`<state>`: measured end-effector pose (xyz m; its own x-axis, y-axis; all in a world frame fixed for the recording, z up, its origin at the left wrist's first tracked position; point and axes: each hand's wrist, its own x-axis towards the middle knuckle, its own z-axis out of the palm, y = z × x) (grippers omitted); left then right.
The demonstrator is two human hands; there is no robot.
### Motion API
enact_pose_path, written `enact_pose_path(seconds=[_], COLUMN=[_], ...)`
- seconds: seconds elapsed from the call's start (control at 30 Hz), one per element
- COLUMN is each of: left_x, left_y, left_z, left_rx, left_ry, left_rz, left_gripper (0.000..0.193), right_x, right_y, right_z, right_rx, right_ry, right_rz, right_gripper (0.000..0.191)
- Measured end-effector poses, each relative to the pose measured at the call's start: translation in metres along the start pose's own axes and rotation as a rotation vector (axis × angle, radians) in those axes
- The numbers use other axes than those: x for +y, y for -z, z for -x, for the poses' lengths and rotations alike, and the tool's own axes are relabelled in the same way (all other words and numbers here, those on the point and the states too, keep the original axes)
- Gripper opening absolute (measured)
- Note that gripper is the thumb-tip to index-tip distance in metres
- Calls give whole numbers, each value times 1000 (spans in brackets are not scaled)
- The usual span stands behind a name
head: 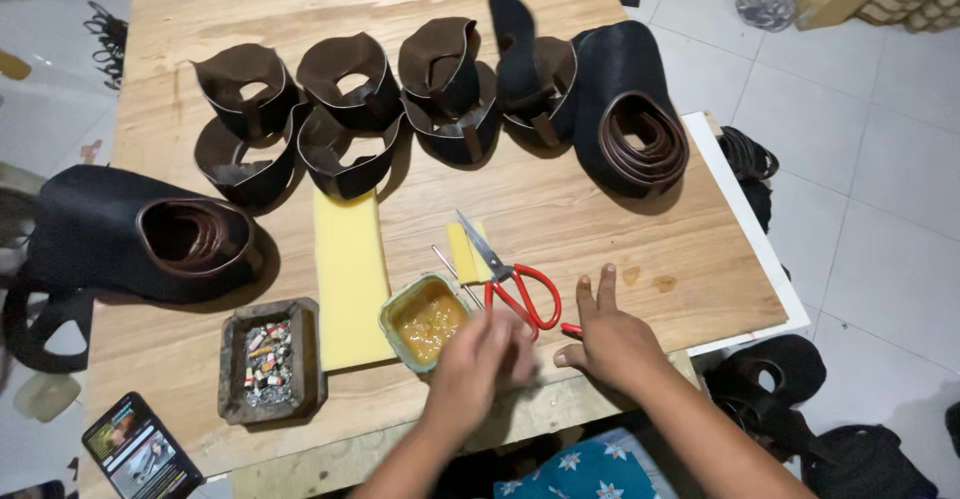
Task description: The person holds a shoe upper in one hand and uses a brush to apply glue from a container onto the inner edge of the upper, working the brush around the opening. They set the finished upper on the table with others and pick up the next upper to repeat the gluing.
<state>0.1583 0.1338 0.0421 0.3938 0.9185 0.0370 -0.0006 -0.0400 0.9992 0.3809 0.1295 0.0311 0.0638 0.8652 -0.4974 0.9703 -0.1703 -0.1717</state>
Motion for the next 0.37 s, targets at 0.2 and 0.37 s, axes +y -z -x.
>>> enact_pose_path(seconds=[0.2, 0.37], left_x=[-37, -46], left_y=[21, 24], left_z=[61, 58], left_rx=[83, 118], left_ry=[8, 132], left_rz=[-432, -375], left_gripper=[20, 23], right_x=[4, 12], right_y=[-2, 50], right_z=[-1, -28], right_rx=[55, 401], right_ry=[51, -26], right_rz=[43, -105], right_gripper=[119, 36])
